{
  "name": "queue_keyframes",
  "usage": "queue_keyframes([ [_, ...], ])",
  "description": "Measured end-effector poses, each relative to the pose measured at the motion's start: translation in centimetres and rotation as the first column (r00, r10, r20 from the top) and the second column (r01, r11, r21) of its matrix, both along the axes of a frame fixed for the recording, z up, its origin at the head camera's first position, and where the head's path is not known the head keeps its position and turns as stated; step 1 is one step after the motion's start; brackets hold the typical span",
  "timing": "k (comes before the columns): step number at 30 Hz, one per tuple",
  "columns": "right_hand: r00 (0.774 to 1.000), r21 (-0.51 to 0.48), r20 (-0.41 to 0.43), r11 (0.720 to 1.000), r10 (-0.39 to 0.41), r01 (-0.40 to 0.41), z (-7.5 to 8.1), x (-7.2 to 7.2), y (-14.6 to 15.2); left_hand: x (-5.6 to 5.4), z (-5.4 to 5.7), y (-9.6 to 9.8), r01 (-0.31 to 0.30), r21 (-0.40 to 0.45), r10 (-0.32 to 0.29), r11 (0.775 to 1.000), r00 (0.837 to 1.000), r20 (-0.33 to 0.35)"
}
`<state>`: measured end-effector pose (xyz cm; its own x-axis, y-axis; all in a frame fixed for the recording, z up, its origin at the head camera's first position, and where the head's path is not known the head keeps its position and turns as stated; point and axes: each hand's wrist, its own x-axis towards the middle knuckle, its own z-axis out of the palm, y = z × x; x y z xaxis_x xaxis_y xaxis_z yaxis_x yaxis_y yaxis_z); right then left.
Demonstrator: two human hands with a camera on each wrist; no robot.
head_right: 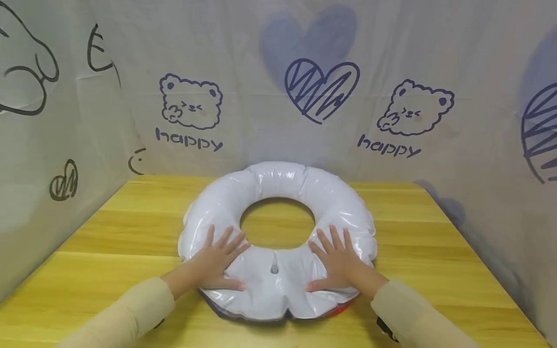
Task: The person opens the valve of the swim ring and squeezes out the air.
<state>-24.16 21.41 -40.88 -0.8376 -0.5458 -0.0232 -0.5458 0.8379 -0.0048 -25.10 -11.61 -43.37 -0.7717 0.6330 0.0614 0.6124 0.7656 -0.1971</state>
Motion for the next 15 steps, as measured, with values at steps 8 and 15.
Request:
queue_keyframes([
  [8, 0.959, 0.005, -0.271, 0.996, 0.086, -0.087, 0.1, 0.6, 0.4, 0.2, 1.5, -0.6, 0.100, 0.092, -0.094, 0.991, 0.993, -0.068],
  [15, 0.960, -0.271, -0.232, 0.937, 0.157, -0.219, 0.2, 1.8, -1.1, 1.4, 2.5, 0.1, 0.140, 0.257, -0.131, 0.956, 0.990, -0.051],
])
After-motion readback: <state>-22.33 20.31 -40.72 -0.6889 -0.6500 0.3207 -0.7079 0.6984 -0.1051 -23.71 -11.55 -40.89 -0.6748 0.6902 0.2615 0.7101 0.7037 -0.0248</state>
